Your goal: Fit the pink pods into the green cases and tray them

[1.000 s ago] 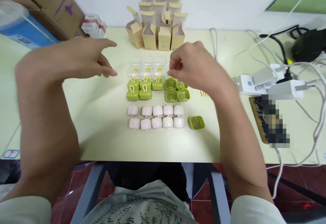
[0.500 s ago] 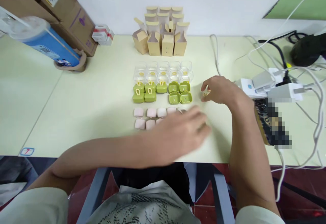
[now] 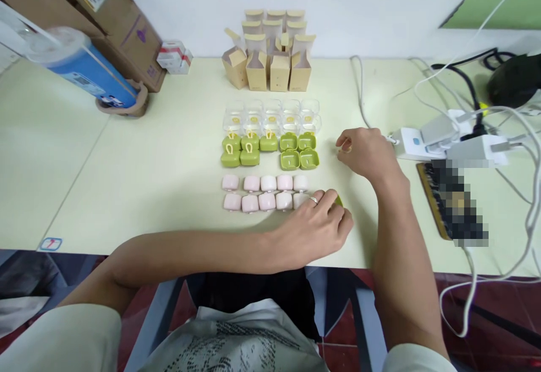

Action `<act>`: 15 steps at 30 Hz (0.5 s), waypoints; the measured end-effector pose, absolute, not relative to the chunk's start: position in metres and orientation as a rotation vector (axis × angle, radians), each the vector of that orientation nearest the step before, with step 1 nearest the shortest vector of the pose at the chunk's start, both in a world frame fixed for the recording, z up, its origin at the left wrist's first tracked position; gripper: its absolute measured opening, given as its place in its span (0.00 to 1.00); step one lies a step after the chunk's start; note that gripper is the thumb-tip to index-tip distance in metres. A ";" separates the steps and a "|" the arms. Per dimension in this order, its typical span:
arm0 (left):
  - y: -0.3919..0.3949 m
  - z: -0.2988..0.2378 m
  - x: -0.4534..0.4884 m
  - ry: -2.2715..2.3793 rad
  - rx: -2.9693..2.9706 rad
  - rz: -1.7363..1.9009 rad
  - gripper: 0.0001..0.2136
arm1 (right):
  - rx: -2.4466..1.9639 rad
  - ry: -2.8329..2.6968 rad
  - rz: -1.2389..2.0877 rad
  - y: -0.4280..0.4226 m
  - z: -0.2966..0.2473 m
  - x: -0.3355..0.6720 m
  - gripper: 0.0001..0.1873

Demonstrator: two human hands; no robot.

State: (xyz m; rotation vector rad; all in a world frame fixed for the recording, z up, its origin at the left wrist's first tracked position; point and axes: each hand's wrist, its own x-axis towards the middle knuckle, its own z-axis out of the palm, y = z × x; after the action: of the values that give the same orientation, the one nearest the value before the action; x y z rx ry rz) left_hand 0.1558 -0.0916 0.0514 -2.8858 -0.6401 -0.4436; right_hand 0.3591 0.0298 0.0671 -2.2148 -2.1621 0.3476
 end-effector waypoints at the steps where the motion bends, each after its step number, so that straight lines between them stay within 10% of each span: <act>1: -0.091 0.049 0.157 -0.617 -2.889 -0.464 0.13 | -2.220 -2.140 0.345 0.029 0.067 0.357 0.15; 15: -0.090 0.061 0.148 -0.676 -3.076 -0.365 0.17 | -2.330 -2.097 0.272 0.020 0.072 0.342 0.16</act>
State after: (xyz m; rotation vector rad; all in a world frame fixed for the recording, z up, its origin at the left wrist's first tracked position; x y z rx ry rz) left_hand 0.1484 -0.0895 0.0610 -3.0763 -0.6758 -0.3650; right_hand 0.3425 0.0203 0.0718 -2.3295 -2.0969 0.2720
